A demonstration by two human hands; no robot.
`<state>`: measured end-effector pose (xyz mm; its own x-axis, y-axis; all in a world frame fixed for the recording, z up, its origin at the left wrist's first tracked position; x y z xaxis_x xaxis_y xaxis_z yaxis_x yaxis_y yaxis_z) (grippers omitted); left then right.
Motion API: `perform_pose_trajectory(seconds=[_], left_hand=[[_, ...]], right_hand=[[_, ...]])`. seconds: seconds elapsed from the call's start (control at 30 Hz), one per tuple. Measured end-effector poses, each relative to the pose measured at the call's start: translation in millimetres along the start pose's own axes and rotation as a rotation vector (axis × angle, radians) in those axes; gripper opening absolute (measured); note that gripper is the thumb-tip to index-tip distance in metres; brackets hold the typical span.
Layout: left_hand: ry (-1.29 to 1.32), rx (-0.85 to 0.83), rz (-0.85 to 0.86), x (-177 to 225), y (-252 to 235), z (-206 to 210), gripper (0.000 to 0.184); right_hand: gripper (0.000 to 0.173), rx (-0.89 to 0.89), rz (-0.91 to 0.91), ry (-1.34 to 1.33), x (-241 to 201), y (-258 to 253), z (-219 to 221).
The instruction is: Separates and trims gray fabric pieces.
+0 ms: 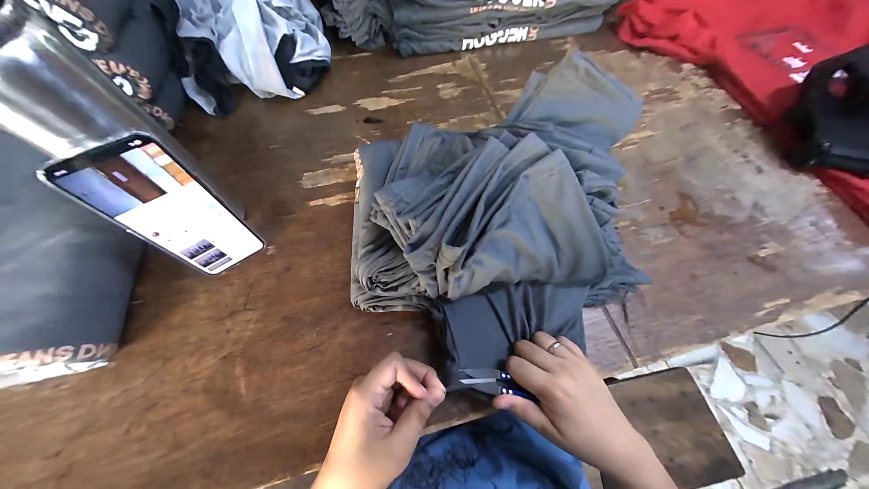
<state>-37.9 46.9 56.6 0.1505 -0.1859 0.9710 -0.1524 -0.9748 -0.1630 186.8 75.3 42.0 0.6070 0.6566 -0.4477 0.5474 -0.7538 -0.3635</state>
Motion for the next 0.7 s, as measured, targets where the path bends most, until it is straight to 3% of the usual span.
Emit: perform_pose_trajectory(seconds=[0.1,0.2,0.3,0.47,0.5,0.6,0.7], left_hand=[[0.023,-0.051,0.050,2,-1,3,0.011],[0.120,-0.226,0.111,11,1,0,0.009],[0.131,-0.394,0.175,18,3,-4,0.023],[-0.279,0.015,0.166,8,-8,6,0.055],[-0.360,0.061,0.169,5,-11,12,0.050],[-0.466,0.100,0.211,4,-16,23,0.012],[-0.433,0.037,0.276,13,-12,10,0.004]], right_hand=[[0.062,-0.009,-0.009,-0.023,-1,-3,1],[0.059,0.013,0.001,-0.136,6,1,-4],[0.062,0.015,0.075,-0.271,14,7,-17],[0.063,-0.009,0.096,-0.362,19,8,-24],[0.063,-0.007,0.097,-0.371,18,8,-24],[0.068,-0.030,0.149,-0.409,17,7,-27],[0.067,-0.007,0.160,-0.418,21,8,-31]])
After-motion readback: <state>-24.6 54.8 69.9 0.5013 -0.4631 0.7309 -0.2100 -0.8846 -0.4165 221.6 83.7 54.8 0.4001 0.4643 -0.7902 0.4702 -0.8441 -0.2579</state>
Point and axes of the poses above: each hand's wrist, its own y-axis away from the middle knuckle, its own z-axis out of the palm, x = y × z, the point moved 5 cm from there along -y, towards the middle knuckle, and after that the axes turned 10 degrees about -y, right-handed, at the moved point
